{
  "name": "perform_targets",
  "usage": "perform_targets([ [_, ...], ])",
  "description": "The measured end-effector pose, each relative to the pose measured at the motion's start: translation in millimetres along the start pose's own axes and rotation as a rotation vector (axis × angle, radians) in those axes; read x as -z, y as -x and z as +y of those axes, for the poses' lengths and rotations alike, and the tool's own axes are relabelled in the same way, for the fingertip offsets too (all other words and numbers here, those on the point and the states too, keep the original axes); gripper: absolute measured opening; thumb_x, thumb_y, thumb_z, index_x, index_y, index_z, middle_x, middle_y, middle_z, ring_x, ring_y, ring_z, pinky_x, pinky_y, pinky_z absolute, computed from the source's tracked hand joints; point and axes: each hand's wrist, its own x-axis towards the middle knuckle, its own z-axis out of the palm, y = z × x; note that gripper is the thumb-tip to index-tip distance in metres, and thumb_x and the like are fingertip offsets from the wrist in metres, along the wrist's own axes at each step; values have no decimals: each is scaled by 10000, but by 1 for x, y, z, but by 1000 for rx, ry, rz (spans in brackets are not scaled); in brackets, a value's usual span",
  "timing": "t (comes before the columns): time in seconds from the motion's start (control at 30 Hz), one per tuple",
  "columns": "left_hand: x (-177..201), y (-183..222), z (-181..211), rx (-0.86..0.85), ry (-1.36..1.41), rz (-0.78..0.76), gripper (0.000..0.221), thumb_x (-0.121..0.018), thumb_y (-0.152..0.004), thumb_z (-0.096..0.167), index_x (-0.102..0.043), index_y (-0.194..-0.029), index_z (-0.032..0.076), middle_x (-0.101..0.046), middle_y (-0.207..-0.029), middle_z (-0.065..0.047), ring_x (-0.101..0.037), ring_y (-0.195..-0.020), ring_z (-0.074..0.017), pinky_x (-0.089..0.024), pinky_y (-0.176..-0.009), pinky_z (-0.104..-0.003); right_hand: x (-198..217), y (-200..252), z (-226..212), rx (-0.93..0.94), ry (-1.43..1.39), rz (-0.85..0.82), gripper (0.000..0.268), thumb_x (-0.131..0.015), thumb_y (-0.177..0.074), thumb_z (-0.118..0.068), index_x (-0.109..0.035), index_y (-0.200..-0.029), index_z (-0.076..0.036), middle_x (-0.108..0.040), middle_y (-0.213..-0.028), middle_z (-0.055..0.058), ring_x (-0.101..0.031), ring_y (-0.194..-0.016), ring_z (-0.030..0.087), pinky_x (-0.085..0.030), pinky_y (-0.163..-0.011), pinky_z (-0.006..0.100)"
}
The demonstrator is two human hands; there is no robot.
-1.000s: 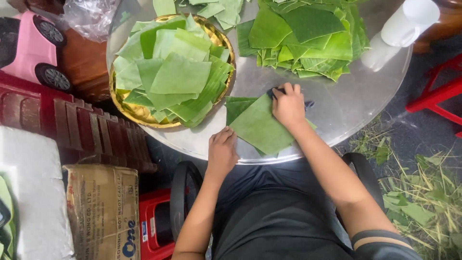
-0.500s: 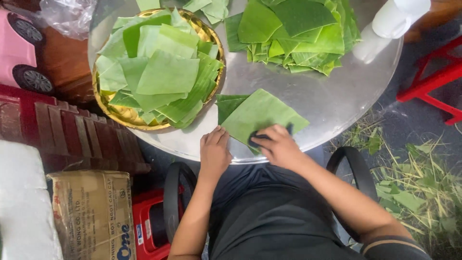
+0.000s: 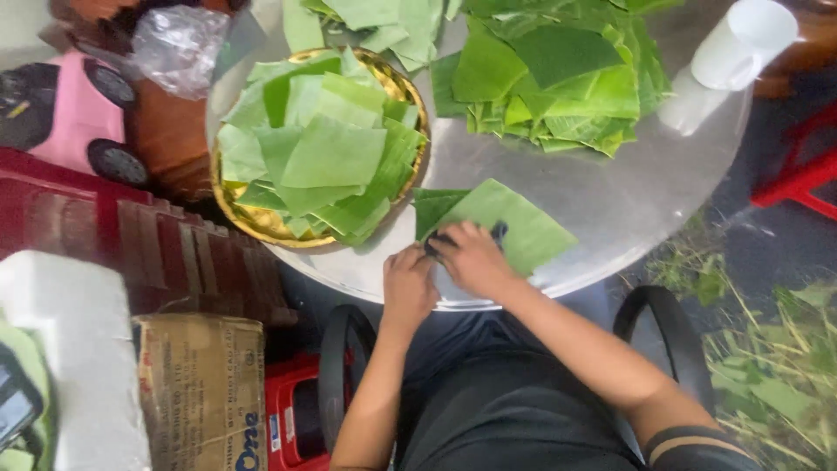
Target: A person is cleaning banana leaves by wiping them with a cloth and stacking them in a tray on a metal table.
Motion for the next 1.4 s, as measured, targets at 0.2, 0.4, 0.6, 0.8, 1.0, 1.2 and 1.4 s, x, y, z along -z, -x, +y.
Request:
perform_targets([
  [0.2,8,-4,4,55,5,-38,347,-621,-691,136,-772,-1000,90,-655,-1043,-9,-628,-1157,-223,-437,-982,-438,6,-24,58,-114,283,-71,303,-687,-881,-298,-769,-1167,-241,-667,-1153,54,-612,-1029,313,-503,-799,463],
  [0.4,-1,-2,-1,34,14,4,297,-610,-716,150,-771,-962,105,-640,-1016,-3,-627,-1124,-215,-431,-951,-428,6,-27,36,-171,384,-92,276,-634,-934,-333,-782,-1153,-253,-647,-1174,33,-582,-1034,316,-508,-775,462],
  [0.6,-10,0,-6,45,17,2,300,-617,-708,152,-769,-965,117,-643,-1029,0,-622,-1133,-218,-424,-959,-437,-2,-19,14,25,179,-188,284,-596,-949,-315,-758,-1170,-238,-656,-1181,39,-594,-1061,321,-509,-803,450],
  [0.8,7,-2,1,33,61,-7,340,-603,-710,116,-777,-1001,96,-668,-1047,-24,-627,-1148,-240,-421,-977,-442,-7,-38,53,-198,419,-20,287,-630,-930,-295,-772,-1173,-239,-628,-1158,36,-571,-1021,302,-506,-773,434],
  [1.0,1,-2,-3,37,119,-44,409,-581,-702,89,-760,-1070,108,-681,-1095,-27,-615,-1194,-253,-423,-1014,-458,-5,-24,-11,24,146,-203,331,-596,-891,-245,-764,-1173,-206,-649,-1206,80,-577,-1050,344,-502,-788,452],
  [1.2,2,5,-1,73,131,-70,428,-550,-749,29,-750,-1127,33,-710,-1162,-115,-620,-1235,-312,-426,-1058,-494,-5,-31,31,-196,354,-147,271,-598,-936,-282,-784,-1111,-192,-641,-1180,70,-592,-989,324,-491,-788,461],
  [1.4,8,0,1,111,182,-45,396,-520,-784,8,-742,-1112,19,-709,-1140,-119,-623,-1233,-322,-431,-1064,-491,34,-9,-23,24,156,-224,308,-599,-915,-262,-759,-1173,-211,-635,-1217,70,-571,-1038,340,-484,-798,454],
])
